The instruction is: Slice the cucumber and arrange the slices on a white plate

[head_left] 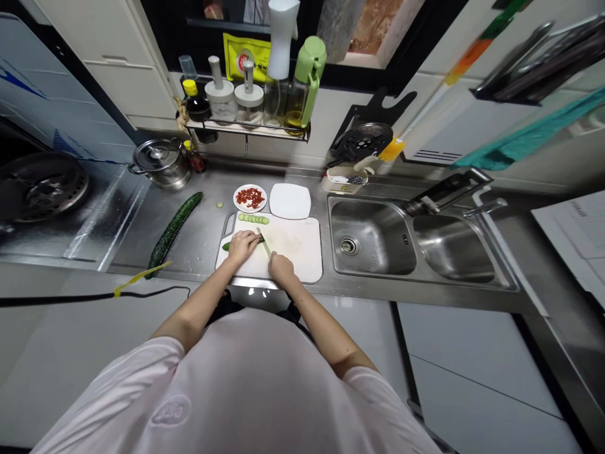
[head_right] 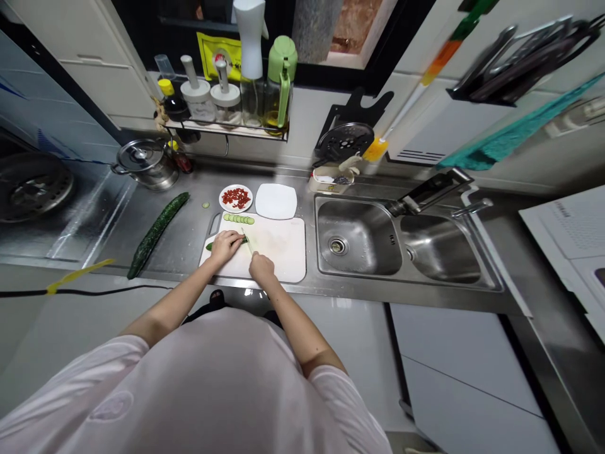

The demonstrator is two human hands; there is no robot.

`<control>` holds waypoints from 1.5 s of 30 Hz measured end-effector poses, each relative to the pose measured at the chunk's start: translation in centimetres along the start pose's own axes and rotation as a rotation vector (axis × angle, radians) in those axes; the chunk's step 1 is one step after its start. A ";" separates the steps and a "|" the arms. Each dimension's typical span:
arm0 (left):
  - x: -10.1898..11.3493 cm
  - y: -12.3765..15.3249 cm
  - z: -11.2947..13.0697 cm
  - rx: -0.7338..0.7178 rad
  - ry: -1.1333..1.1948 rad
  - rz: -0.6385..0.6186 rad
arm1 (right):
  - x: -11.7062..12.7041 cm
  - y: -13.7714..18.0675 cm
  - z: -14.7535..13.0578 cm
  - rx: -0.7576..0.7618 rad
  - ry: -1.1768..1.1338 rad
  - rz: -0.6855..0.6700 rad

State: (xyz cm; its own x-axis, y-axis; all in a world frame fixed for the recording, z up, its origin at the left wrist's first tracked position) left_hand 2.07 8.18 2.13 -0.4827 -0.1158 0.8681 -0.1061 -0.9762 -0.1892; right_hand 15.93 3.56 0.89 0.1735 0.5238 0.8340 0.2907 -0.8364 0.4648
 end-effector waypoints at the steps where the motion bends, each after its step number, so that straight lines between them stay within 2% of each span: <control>1: 0.0 0.0 0.0 -0.001 0.002 0.001 | 0.1 -0.2 -0.1 0.003 -0.002 0.002; 14: -0.2 0.0 -0.1 -0.010 0.004 -0.002 | 1.5 -2.0 -1.1 0.019 -0.014 0.013; 24: 0.0 0.0 -0.1 -0.003 0.018 -0.007 | 0.0 0.5 0.2 -0.002 0.020 -0.019; 30: 0.1 0.0 0.0 -0.009 0.029 0.011 | -0.5 0.4 0.5 0.003 0.015 0.003; 45: -0.1 0.0 -0.2 0.015 0.006 -0.016 | 1.7 -1.9 -1.0 0.026 -0.023 -0.016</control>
State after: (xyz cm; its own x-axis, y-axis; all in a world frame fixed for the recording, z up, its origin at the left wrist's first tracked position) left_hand 1.95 8.22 1.93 -0.4866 -0.0995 0.8680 -0.1006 -0.9805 -0.1688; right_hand 14.74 5.91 1.67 0.1899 0.5410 0.8193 0.3182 -0.8234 0.4699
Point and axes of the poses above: each hand's wrist, its own y-axis away from the middle knuckle, its own x-axis out of the back of the hand, z = x × y, the point moved 9 cm from there along -y, towards the middle knuckle, and after that the axes turned 5 degrees about x, right-handed, at the moved point
